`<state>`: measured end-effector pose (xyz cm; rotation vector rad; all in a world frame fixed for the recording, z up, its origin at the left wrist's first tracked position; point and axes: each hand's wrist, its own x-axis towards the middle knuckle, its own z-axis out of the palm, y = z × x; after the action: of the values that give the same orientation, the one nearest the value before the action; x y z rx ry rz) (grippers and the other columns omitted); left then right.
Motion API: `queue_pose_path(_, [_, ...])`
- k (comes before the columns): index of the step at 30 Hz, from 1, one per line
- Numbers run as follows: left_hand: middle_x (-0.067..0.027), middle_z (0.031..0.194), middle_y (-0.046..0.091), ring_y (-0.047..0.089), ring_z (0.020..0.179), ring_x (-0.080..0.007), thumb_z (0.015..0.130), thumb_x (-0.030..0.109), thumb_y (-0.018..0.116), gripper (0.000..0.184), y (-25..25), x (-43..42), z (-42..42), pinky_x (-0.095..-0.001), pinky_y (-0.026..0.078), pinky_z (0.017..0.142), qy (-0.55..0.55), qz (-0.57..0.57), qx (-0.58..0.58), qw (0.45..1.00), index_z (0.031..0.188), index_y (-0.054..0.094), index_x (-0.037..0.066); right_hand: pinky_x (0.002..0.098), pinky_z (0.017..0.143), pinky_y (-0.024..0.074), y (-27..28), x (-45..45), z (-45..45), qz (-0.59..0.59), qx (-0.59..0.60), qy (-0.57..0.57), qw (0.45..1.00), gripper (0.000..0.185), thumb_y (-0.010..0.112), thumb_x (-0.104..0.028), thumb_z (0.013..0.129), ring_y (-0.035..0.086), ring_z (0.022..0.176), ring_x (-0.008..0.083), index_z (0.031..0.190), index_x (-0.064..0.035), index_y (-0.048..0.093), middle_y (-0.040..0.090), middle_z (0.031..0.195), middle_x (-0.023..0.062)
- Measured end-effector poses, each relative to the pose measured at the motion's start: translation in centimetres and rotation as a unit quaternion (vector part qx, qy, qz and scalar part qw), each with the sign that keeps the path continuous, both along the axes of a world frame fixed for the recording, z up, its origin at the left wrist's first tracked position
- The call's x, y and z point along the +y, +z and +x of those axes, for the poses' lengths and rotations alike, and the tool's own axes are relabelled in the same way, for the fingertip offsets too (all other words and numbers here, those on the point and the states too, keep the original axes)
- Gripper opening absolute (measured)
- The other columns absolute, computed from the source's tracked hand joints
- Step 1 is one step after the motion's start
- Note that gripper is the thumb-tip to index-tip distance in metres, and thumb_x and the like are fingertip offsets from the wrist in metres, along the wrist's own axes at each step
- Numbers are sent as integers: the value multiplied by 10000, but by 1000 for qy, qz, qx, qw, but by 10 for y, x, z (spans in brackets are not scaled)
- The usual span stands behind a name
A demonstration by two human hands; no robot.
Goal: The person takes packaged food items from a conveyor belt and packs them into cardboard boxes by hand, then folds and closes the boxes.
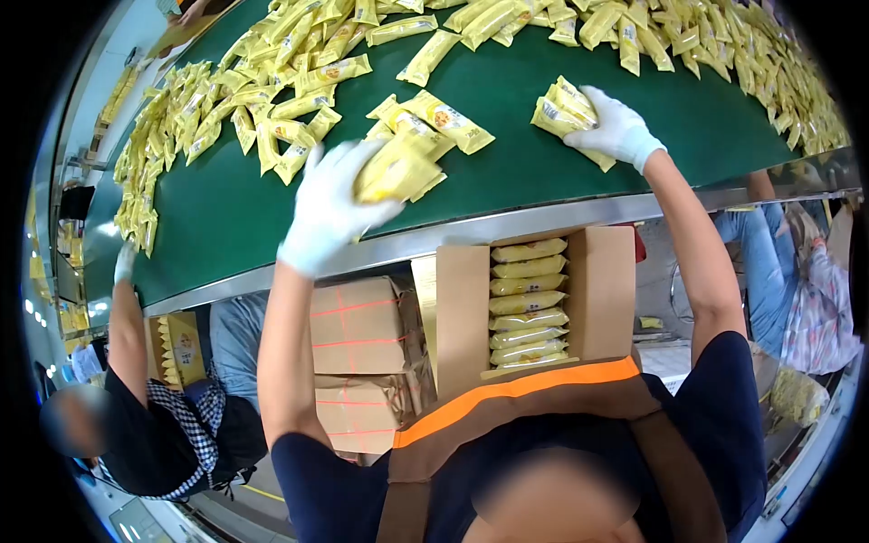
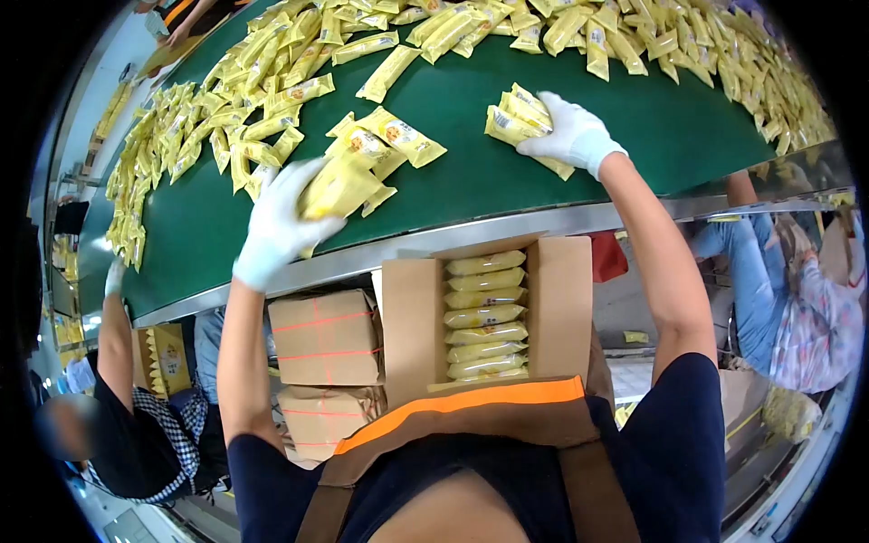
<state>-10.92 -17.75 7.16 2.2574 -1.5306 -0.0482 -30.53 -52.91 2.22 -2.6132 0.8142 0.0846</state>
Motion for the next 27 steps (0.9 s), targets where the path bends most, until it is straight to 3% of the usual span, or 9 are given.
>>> queue_pose_path(2, [-169,1285,596,537,1207,-342,695,464,742,746,-11,-33,20,-529,218,1145,-36,105,-22,994,1319,572,92,387,1010,461,-9,-9,7,-42,36,22,998,954,751,-583,635,581,1162,379,1375,-46,478,592,1246,245])
queue_pose_path(5, [-121,1246,631,568,1180,-286,662,641,675,805,-33,-44,38,-559,151,1157,-26,192,36,980,1317,594,181,376,996,465,9,-9,11,9,135,-10,991,954,750,-599,639,587,1147,361,1332,6,499,596,1237,207])
queue_pose_path(8, [-113,1207,658,575,1169,-288,668,646,674,804,-19,-17,28,-525,197,1134,67,198,118,971,1315,598,176,346,936,492,3,-6,9,283,13,18,959,873,749,-545,707,619,1054,264,1317,26,495,610,1175,147])
queue_pose_path(10, [-129,1182,669,602,1109,-299,686,611,692,770,-25,7,29,-455,265,1077,111,149,107,977,1291,610,143,302,832,526,19,25,14,489,-133,10,862,778,732,-491,793,612,955,143,1322,21,479,605,1056,81])
queue_pose_path(14, [-158,1041,647,595,1041,-330,679,533,740,770,-31,16,21,-399,447,952,31,152,100,983,1296,597,95,313,760,572,21,93,98,600,-149,28,785,638,698,-499,844,677,846,167,1205,8,558,667,1011,108])
queue_pose_path(18, [-137,987,553,538,969,-324,691,404,774,753,-36,28,-2,-381,476,878,16,122,6,992,1344,567,93,338,937,469,-7,139,153,217,-19,91,972,902,718,-666,646,627,1064,281,1261,-18,593,620,1172,189])
queue_pose_path(23, [-108,1068,557,535,1031,-305,661,428,783,767,-47,38,-16,-410,487,870,19,108,-56,992,1356,575,179,406,971,461,25,139,106,86,5,173,981,938,689,-686,638,589,1145,367,1290,-25,557,566,1253,233])
queue_pose_path(25, [-114,1099,572,548,1066,-307,668,451,771,787,-57,43,-13,-428,475,898,8,46,-106,993,1385,547,216,417,917,478,25,111,77,-100,-59,181,977,799,713,-614,620,601,1054,361,1176,-51,601,582,1155,195])
queue_pose_path(27, [-126,1135,573,556,1090,-318,691,489,753,802,-47,36,-12,-446,447,941,21,161,-47,986,1417,504,259,431,895,476,33,75,44,-152,-17,195,969,708,718,-549,620,580,1054,365,1116,-55,613,565,1142,185])
